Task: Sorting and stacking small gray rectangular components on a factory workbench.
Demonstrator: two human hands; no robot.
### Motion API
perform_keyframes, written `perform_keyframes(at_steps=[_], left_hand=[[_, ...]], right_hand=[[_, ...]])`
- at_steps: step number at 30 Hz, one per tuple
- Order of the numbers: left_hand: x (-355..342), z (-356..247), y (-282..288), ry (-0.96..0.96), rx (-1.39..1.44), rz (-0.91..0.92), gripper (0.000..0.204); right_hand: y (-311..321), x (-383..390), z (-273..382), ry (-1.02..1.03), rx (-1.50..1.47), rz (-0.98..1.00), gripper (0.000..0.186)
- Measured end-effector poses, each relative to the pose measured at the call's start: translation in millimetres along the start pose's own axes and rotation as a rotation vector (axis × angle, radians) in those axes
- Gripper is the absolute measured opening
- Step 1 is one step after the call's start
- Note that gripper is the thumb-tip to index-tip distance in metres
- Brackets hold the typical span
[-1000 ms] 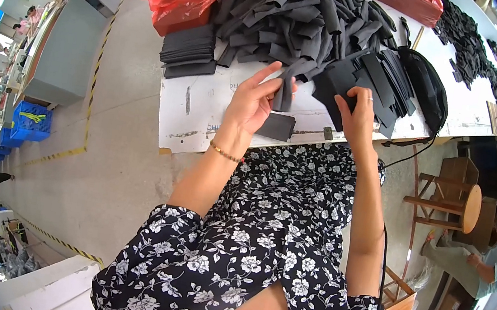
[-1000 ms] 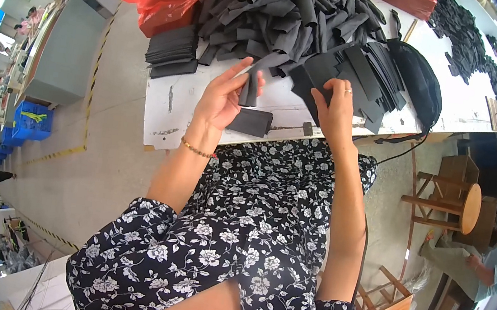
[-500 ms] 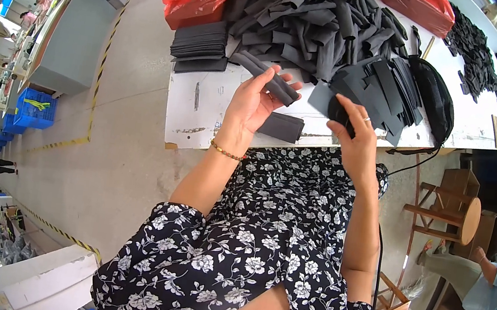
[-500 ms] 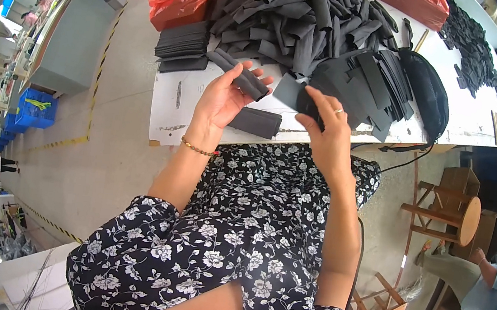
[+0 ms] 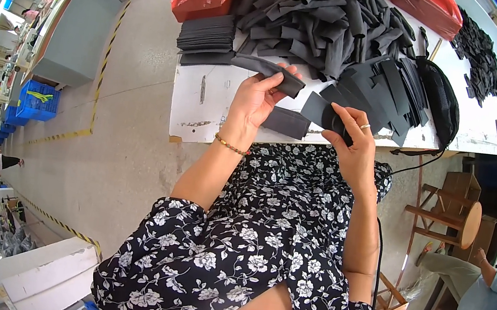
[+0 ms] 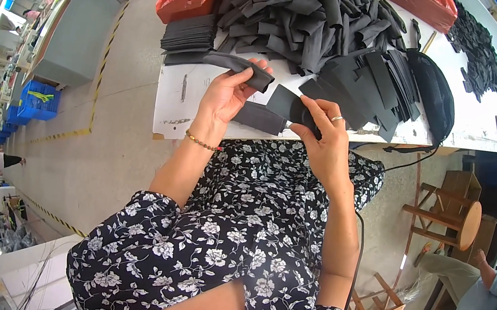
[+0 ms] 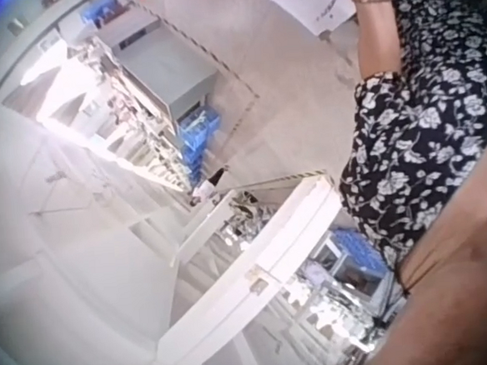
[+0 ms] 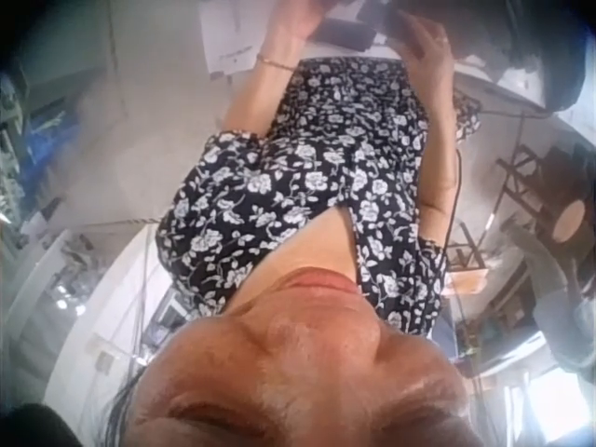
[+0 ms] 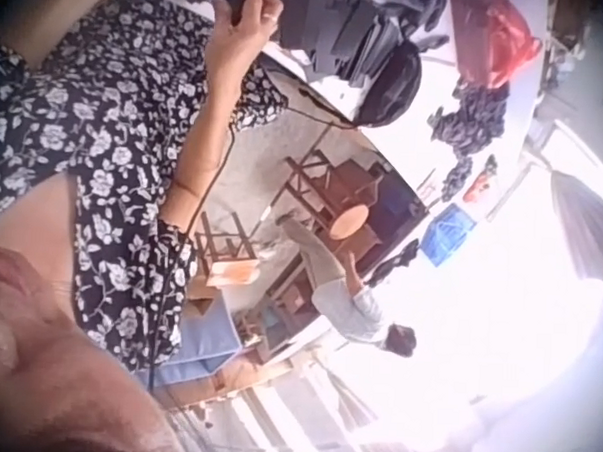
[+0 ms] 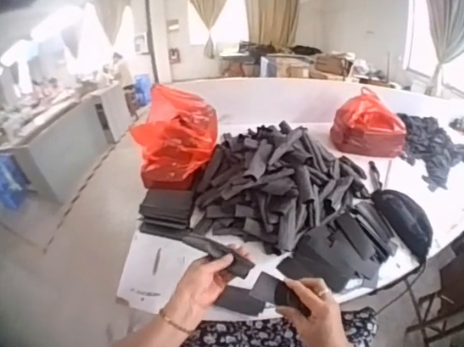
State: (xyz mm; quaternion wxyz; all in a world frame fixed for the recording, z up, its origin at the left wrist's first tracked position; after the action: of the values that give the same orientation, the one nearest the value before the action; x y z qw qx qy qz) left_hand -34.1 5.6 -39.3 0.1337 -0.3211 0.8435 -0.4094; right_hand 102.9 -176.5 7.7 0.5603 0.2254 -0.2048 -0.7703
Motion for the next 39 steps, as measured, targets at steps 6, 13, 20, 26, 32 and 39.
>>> perform_keyframes(at_steps=[6,13,20,26,32,39], left_hand=[[-0.4,-2.3,0.2,0.034,0.041,-0.127,0.025],[-2.1,-0.1,-3.0,0.085,0.108,-0.098,0.023],[-1.6,3.1,-0.3,0.1,0.161,-0.042,0.022],[2.4,1.7,-9.9,0.113,0.094,-0.027,0.023],[8.1,-1.5,-19.6,0.138,0.047,0.059,0.028],[16.9,6.5,-43.5,0.04,-0.026,0.052,0.032]], right_hand=[[1.1,-2.4,6.3,0.019,0.046,0.003,0.042],[3.9,-13.1,17.6,0.193,0.308,-0.06,0.032],[5.1,-17.1,16.5,0.231,0.384,-0.095,0.027],[7.6,-17.3,19.0,0.252,0.426,-0.114,0.025],[8.6,-16.6,22.1,0.322,0.612,-0.253,0.024],[-3.4,-20.5,20.6,0.397,0.705,-0.353,0.029]])
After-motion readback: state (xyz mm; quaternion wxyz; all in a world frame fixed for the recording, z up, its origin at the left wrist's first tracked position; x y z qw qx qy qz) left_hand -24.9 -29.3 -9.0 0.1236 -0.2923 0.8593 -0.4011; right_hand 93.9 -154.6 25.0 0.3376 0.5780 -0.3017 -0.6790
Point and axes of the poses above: each hand's wrist, its own x-axis away from the middle knuckle, its own y-axis out of the back of the hand, z = x × y, the point moved 1 cm from there along -x, towards the middle knuckle, and after that the axes turned 13 degrees about z, right-handed, at the moved point
